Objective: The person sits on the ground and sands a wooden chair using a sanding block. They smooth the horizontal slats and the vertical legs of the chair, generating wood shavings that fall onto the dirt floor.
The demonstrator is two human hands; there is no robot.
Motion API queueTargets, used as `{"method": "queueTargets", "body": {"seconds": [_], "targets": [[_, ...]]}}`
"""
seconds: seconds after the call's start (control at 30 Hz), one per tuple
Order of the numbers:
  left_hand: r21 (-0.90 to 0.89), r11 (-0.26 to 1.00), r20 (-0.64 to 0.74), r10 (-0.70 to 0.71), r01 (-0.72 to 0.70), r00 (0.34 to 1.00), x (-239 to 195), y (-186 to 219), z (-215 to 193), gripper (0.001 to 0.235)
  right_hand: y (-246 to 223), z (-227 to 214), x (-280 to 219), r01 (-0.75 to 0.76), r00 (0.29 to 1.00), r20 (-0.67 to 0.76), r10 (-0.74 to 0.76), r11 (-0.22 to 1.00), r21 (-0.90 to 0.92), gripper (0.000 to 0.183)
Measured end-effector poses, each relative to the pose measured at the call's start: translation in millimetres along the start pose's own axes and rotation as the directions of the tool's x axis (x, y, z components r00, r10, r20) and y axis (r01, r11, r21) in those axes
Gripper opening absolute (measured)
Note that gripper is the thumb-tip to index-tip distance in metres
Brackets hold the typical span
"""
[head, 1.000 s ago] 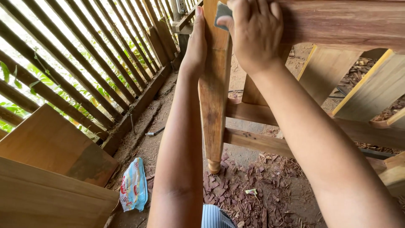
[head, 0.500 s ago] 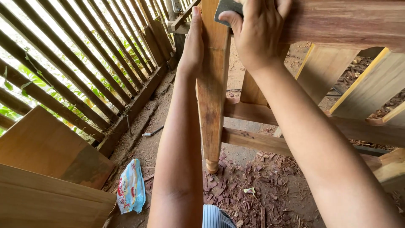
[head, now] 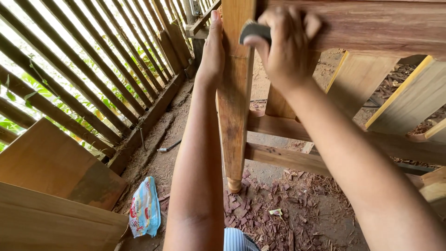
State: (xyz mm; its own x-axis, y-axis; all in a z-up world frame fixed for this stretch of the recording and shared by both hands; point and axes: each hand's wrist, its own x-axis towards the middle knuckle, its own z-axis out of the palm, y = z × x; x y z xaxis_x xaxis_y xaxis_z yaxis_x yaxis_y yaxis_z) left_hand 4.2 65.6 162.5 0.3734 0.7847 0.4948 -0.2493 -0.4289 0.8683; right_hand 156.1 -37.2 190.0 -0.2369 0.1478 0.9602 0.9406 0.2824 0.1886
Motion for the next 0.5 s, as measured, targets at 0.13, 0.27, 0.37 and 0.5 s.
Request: {"method": "queueTargets", "body": {"seconds": [0.13, 0.27, 0.37, 0.5], "targets": [[0.006, 1.000, -0.025, 0.011, -0.011, 1.000, -2, -7, -4, 0.089, 10, 16, -15, -0.074, 0.996, 0.053, 0.074, 0.997, -0.001, 0.058], [0.022, 1.000, 0.008, 0.010, -0.010, 1.000, -3, -6, 0, 0.088, 2, 6, 0, -0.017, 1.000, 0.002, 0.017, 0.992, -0.121, 0.057], [-0.180, 0.976, 0.044, 0.136, -0.126, 0.990, 0, -5, -2, 0.086, -3, 5, -11, -0.070, 0.997, 0.021, 0.072, 0.994, -0.081, 0.055], [-0.009, 0.999, 0.011, 0.031, -0.031, 0.999, -5, 4, 2, 0.075, 1, 3, -1, -0.056, 0.998, 0.013, 0.057, 0.997, -0.046, 0.050]]}}
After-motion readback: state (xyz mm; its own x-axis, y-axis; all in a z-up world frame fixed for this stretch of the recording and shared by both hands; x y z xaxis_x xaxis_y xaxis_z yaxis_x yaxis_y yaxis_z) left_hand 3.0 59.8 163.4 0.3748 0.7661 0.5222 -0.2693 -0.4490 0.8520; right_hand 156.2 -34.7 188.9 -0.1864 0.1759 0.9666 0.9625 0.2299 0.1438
